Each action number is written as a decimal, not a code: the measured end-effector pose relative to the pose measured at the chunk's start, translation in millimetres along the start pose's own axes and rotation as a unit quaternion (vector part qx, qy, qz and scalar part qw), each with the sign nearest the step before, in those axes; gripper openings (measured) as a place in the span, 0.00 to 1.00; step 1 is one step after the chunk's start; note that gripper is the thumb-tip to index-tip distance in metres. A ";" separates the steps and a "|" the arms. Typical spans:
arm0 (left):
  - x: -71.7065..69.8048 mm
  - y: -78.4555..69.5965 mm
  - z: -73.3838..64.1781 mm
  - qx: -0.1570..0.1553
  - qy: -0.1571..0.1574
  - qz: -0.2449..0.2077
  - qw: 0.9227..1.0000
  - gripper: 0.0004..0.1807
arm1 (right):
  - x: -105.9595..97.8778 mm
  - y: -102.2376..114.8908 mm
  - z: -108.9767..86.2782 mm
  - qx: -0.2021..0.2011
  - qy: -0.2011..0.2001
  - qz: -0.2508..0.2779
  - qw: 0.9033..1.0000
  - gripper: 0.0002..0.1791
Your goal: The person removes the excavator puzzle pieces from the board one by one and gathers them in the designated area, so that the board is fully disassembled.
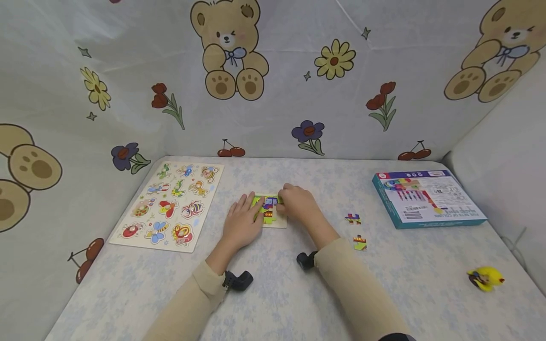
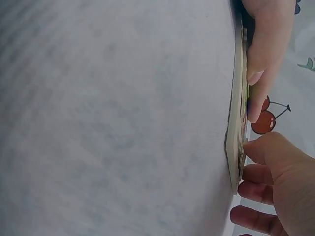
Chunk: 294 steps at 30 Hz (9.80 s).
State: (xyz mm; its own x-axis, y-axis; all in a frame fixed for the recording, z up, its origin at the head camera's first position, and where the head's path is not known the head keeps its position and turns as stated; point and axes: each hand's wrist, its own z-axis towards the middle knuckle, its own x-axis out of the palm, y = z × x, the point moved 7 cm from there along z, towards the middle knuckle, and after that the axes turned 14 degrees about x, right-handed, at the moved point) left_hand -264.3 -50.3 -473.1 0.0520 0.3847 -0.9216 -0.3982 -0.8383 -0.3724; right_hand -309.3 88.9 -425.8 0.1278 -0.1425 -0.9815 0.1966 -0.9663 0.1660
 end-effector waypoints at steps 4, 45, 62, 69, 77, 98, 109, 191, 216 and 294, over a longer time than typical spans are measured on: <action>0.2 -0.7 0.5 0.001 -0.002 0.001 1.000 0.29 | 3.1 -5.3 1.1 0.025 0.015 0.048 0.998 0.19; 1.3 0.0 -2.2 0.003 -0.008 -0.013 1.000 0.30 | -22.3 -176.6 -37.8 0.206 0.107 0.305 0.923 0.26; 0.3 0.4 -1.8 0.001 -0.012 -0.021 1.000 0.30 | -11.4 -217.1 -39.5 0.243 0.103 0.262 0.928 0.25; -0.1 1.3 -1.6 0.003 -0.024 -0.020 1.000 0.33 | -16.2 -214.9 -35.0 0.232 0.083 0.213 0.945 0.22; -0.3 1.9 -1.2 -0.002 -0.021 -0.023 1.000 0.34 | -24.5 -203.5 -32.9 0.240 0.075 0.151 0.956 0.20; 3.5 4.0 0.0 -0.005 -0.015 -0.016 1.000 0.36 | -1.9 -43.6 -6.4 0.132 0.062 0.236 0.961 0.14; 2.1 4.9 1.0 -0.012 -0.007 -0.009 1.000 0.35 | 14.1 -12.2 3.9 0.105 0.049 0.232 0.966 0.12; -8.9 6.7 0.9 -0.056 -0.109 -0.060 0.991 0.29 | -17.6 -162.9 1.2 0.170 0.138 0.251 0.943 0.14; -3.6 4.7 -3.2 -0.038 -0.055 -0.073 0.995 0.41 | -16.1 -163.6 2.4 0.165 0.114 0.128 0.971 0.15; -1.0 2.6 -3.6 -0.012 0.003 -0.012 1.000 0.43 | 11.5 -3.3 2.2 0.060 0.089 0.334 0.936 0.14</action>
State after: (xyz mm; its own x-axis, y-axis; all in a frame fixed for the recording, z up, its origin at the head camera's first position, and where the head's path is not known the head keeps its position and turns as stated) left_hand -262.0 -54.3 -473.5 0.0655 0.4021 -0.9132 -0.3751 -0.8381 -0.3960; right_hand -310.6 90.0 -437.8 0.3458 -0.6964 -0.6289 -0.0936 -0.6925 0.7154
